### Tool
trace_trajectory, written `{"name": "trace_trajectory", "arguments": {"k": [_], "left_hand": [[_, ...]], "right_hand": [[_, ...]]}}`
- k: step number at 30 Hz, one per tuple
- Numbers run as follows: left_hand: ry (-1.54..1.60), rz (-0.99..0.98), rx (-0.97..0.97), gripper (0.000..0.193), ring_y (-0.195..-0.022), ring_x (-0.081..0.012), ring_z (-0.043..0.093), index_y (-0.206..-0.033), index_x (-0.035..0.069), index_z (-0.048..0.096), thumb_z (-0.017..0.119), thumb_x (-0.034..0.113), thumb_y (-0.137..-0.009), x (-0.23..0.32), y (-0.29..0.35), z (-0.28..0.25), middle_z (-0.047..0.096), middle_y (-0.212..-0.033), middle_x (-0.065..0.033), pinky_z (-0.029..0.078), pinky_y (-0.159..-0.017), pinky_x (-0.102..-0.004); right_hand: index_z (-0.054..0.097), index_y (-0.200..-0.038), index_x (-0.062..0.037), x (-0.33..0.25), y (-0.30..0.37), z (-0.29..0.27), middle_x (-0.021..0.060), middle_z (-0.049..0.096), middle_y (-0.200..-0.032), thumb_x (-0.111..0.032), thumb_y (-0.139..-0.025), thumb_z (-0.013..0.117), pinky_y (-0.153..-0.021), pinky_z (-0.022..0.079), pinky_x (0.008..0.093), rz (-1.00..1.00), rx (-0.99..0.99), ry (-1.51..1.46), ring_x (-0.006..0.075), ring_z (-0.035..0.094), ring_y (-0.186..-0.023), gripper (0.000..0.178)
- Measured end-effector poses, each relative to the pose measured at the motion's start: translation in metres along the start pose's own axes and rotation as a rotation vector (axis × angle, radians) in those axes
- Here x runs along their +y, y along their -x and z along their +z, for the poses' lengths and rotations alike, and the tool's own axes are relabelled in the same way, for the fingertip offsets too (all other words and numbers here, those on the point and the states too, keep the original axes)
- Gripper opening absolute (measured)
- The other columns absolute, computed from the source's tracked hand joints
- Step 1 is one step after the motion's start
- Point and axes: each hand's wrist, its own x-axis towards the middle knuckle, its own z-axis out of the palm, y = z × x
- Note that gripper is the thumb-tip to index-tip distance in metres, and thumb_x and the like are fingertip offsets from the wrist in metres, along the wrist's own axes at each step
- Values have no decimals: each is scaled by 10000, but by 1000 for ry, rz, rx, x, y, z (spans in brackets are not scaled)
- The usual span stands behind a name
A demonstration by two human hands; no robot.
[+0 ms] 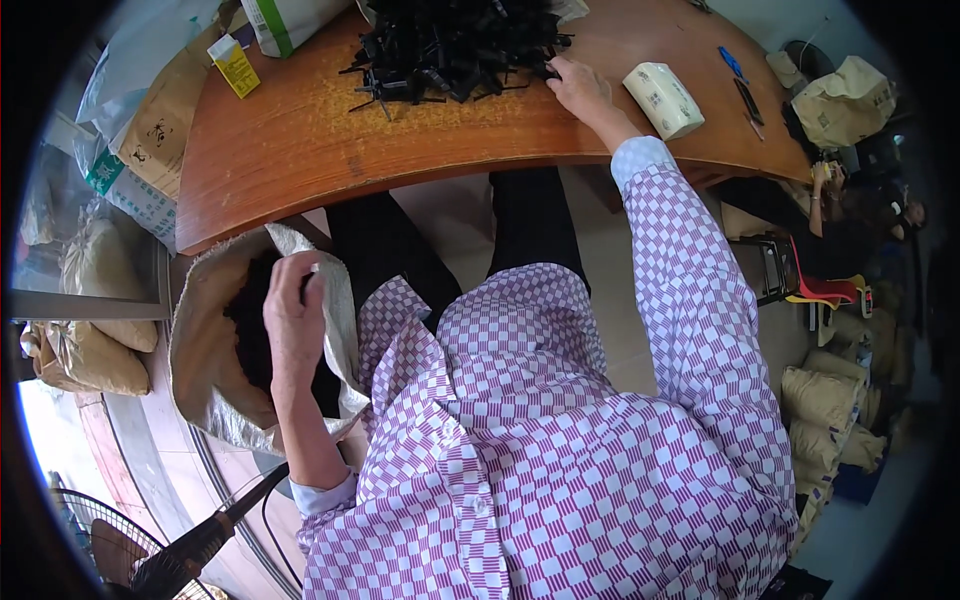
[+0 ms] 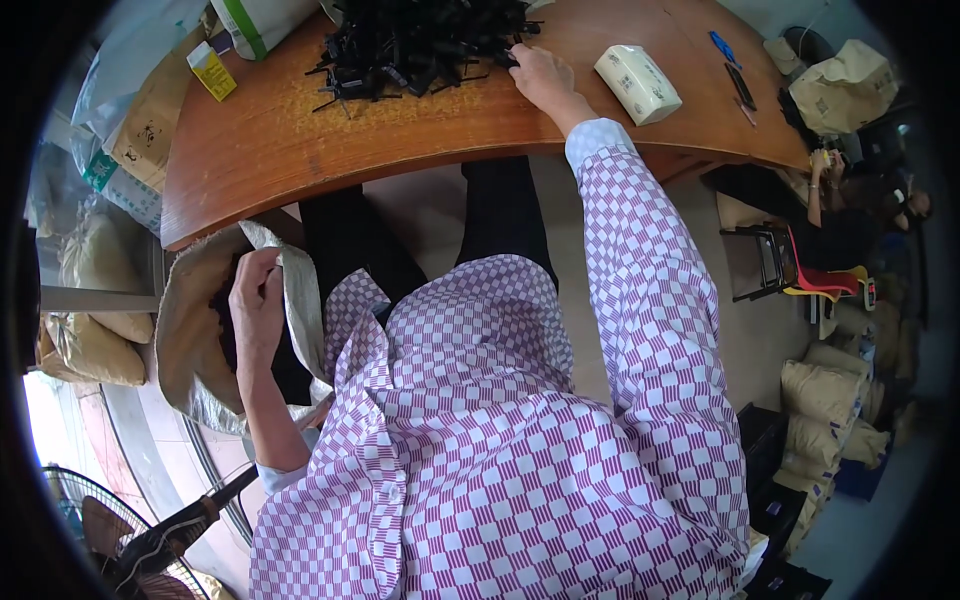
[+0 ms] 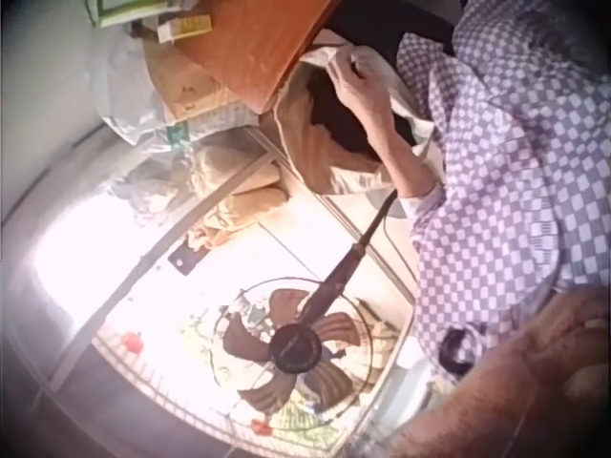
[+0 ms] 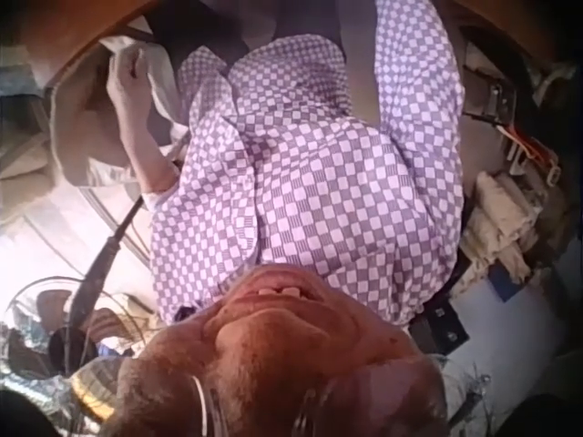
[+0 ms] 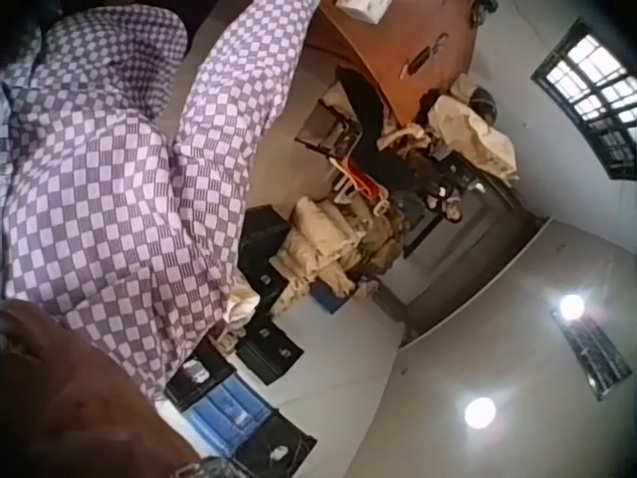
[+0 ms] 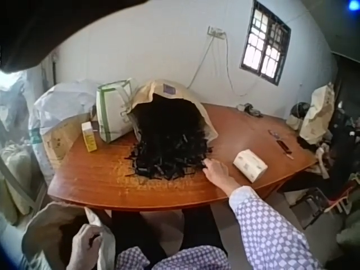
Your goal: Manually inspect and sort small black plastic components at a production table.
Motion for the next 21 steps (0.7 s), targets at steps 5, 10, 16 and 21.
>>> {"name": "trace_trajectory", "arguments": {"k": [5, 10, 16, 21], "left_hand": [[439, 582, -330, 179, -803, -220, 641, -944, 40, 635, 550, -41, -809, 99, 0, 3, 611, -929, -111, 541, -633, -288], [838, 850, -495, 176, -618, -193, 625, -951, 86, 666, 628, 111, -781, 188, 23, -8, 630, -924, -118, 530, -501, -273], [994, 1238, -121, 265, -489, -122, 560, -915, 128, 727, 776, 264, -693, 234, 4, -10, 680, -799, -94, 430, -414, -192], [1099, 943, -95, 378, -499, -153, 604, -1064, 175, 693, 772, 264, -705, 231, 25, -1, 699, -901, -96, 508, -417, -232]], "right_hand": [[577, -1125, -109, 27, -5, 1, 94, 637, -1080, -247, -834, 634, -862, 461, 401, -77, -164, -263, 286, 598, -991, 327], [529, -1096, -40, 15, -3, -20, -31, 518, -812, -223, -883, 625, -447, 341, 187, 168, -448, -818, 46, 455, -579, 297], [524, -964, -123, 15, 16, -28, -62, 455, -711, -229, -897, 603, -401, 244, 154, 167, -336, -1221, 11, 395, -521, 149], [541, -1052, -42, -19, 56, -46, -16, 593, -845, -176, -914, 568, -459, 354, 188, -66, -160, -1135, 39, 457, -558, 194]]}}
